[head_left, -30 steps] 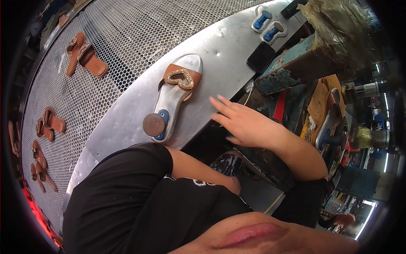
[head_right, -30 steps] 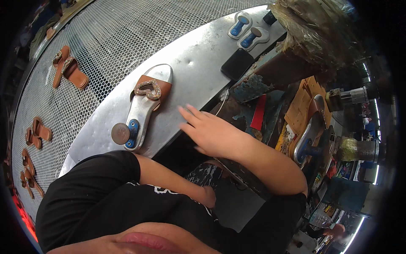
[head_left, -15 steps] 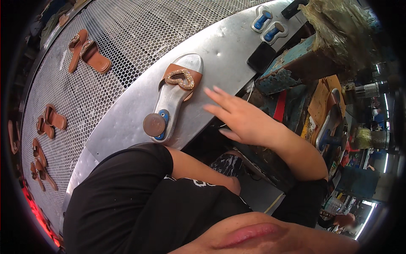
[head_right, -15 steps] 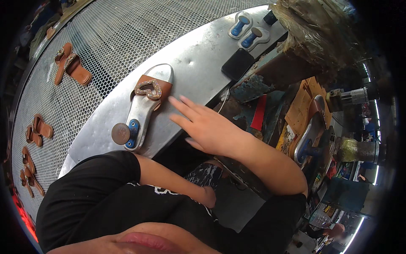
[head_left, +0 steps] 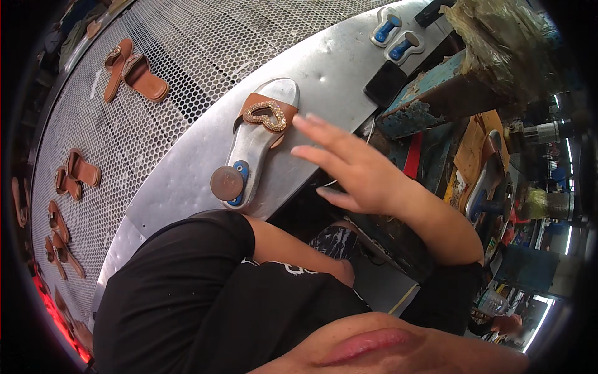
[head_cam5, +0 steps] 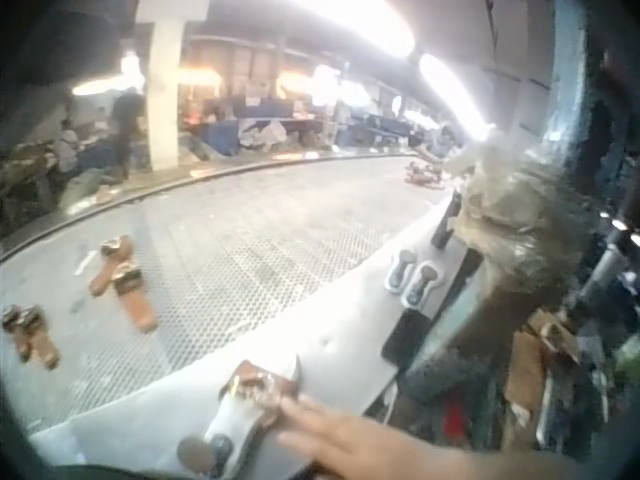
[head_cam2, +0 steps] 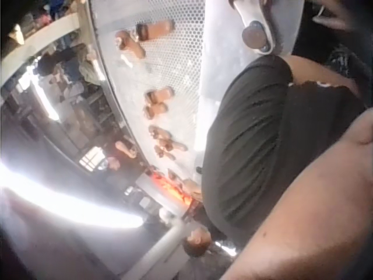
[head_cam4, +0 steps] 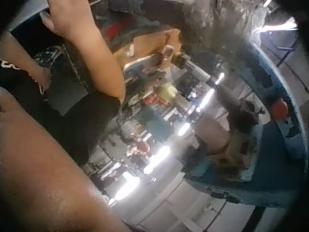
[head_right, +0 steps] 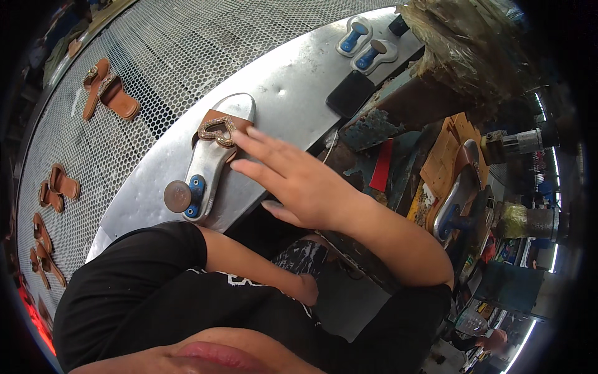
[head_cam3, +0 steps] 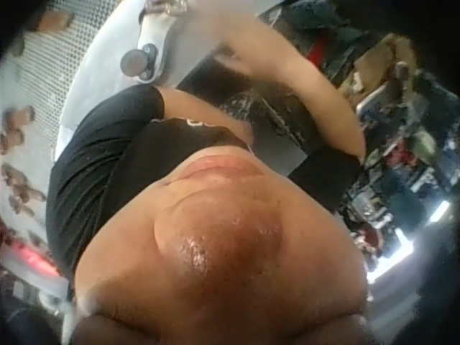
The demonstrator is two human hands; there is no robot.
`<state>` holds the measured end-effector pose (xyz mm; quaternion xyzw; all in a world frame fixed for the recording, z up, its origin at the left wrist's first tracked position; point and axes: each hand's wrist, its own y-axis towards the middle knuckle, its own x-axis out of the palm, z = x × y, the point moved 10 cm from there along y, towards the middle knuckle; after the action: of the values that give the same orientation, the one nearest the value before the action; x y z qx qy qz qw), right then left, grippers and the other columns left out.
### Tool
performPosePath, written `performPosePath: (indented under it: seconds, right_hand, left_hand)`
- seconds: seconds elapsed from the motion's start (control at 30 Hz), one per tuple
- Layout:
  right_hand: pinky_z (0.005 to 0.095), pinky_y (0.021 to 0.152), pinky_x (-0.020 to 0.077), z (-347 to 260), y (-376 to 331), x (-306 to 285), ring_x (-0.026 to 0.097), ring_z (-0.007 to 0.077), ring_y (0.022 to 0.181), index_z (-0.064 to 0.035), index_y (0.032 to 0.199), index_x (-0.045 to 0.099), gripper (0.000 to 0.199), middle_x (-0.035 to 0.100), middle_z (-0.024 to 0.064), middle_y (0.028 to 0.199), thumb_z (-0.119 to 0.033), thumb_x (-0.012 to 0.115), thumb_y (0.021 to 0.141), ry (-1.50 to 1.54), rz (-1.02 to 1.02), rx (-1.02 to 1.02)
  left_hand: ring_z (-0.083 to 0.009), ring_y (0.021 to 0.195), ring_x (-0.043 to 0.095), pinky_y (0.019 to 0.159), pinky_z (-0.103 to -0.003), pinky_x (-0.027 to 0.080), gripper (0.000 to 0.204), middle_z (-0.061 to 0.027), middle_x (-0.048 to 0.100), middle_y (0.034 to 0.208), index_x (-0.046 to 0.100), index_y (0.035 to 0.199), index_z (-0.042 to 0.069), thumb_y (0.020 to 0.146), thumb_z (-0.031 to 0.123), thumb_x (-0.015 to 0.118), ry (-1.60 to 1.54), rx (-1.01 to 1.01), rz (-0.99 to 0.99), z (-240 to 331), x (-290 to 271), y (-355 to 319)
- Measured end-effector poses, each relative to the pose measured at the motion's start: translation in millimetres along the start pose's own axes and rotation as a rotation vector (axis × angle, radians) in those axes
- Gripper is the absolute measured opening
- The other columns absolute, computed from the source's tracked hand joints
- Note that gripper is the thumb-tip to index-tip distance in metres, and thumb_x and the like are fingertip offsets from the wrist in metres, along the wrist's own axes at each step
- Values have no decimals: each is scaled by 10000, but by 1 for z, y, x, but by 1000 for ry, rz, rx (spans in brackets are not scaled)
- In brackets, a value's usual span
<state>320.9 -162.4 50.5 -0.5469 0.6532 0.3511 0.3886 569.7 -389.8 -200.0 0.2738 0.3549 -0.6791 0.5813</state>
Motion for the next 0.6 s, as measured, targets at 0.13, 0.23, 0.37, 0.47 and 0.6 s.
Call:
performPosePath:
  seconds: [0.13,0.23,0.37,0.47,0.6]
  right_hand:
    - [496,1125,316,-30,-12,-48,278,433,1424,-80,1357,461,700,299,224,1536,-65,754,721,-81,443,-210]
    - [510,1091,362,-17,-8,-31,266,390,1442,-56,1356,459,695,265,188,1559,-102,740,722,-165,329,-62]
    - [481,1116,343,25,-26,57,258,372,1447,-25,1378,436,743,263,186,1561,-171,774,733,-192,-435,109]
    - [457,1130,332,33,-27,67,265,367,1443,-14,1387,421,772,259,188,1562,-194,787,732,-92,-473,123]
    - [446,1135,336,35,-22,60,276,373,1437,-8,1381,423,772,251,196,1562,-197,790,729,-66,-424,107]
  left_hand:
    - [-286,899,705,587,-447,584,125,-121,731,937,757,816,83,701,131,766,29,54,-1,4,2,1]
    - [-282,898,705,593,-449,589,131,-120,732,937,758,815,91,690,126,774,5,23,10,-1,3,4]
    - [-296,889,705,580,-452,587,119,-114,732,931,760,818,94,705,129,766,-21,28,-41,-1,11,4]
    - [-305,883,704,557,-460,579,111,-111,731,934,763,823,96,716,125,758,-9,47,-14,-2,10,0]
    - [-306,888,701,544,-473,568,116,-109,730,949,765,844,108,730,117,747,-50,38,-51,-3,2,-3]
